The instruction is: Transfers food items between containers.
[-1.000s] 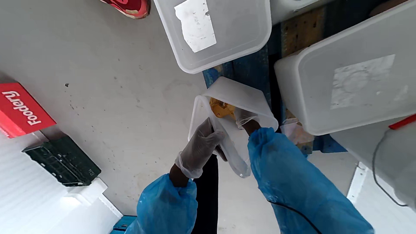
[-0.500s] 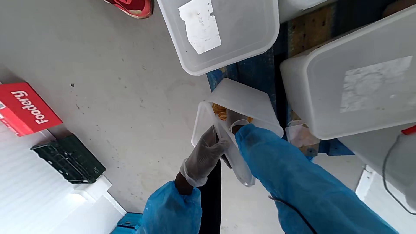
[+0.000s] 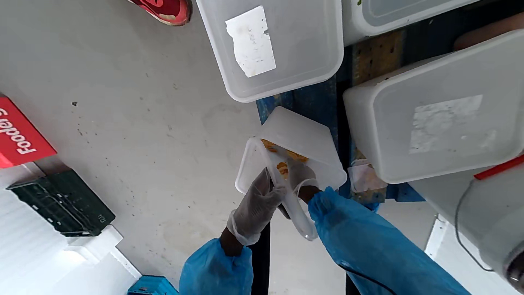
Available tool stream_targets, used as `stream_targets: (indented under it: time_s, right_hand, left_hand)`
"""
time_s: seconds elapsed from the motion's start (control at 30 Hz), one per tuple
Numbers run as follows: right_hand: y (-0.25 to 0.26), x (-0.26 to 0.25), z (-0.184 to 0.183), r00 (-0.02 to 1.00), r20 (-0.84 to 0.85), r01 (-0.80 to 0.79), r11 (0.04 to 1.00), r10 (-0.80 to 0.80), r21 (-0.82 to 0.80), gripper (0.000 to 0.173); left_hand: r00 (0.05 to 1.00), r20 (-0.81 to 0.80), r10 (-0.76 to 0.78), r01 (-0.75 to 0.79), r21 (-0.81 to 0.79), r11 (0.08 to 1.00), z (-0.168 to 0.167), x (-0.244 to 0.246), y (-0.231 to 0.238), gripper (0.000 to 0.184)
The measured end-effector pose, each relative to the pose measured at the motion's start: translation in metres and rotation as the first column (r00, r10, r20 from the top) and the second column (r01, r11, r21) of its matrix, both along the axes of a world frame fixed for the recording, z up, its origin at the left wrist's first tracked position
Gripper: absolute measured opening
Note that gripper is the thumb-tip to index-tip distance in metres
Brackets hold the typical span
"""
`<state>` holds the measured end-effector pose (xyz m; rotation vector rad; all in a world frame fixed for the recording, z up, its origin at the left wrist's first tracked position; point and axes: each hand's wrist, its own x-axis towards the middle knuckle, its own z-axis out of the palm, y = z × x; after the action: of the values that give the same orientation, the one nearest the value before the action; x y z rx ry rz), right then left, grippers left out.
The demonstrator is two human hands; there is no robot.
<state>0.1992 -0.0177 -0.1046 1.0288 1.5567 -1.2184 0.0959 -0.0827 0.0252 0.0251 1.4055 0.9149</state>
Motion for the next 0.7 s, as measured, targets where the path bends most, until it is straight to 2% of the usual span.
stream_targets:
  time_s: [0.23, 0.47, 0.53, 0.6, 0.7]
  right_hand:
    - [-0.002, -0.009, -0.032, 0.979, 0.149, 0.123, 0.985, -0.141, 0.124, 0.050]
    - [-0.022, -0.004, -0.061, 0.957, 0.114, 0.234, 0.943, -0.266, 0.237, 0.047]
    - [-0.015, -0.005, -0.059, 0.955, 0.137, 0.229, 0.950, -0.261, 0.213, 0.047]
    - [0.000, -0.015, -0.043, 0.953, 0.186, 0.217, 0.966, -0.241, 0.138, 0.050]
    - [0.005, -0.019, -0.039, 0.961, 0.178, 0.188, 0.973, -0.210, 0.132, 0.050]
  left_hand:
    - [0.999, -0.052, -0.016, 0.017, 0.005, 1.000, 0.001, 0.003, -0.007, 0.034]
    - [0.996, -0.089, -0.002, 0.005, 0.035, 0.999, -0.004, 0.005, -0.008, 0.037]
    - [0.995, -0.096, -0.006, 0.012, 0.056, 0.998, -0.005, 0.004, -0.012, 0.034]
    - [0.995, -0.101, 0.017, -0.010, 0.062, 0.998, -0.008, 0.003, -0.015, 0.030]
    - [0.994, -0.105, 0.025, -0.017, 0.079, 0.997, -0.011, 0.000, -0.021, 0.031]
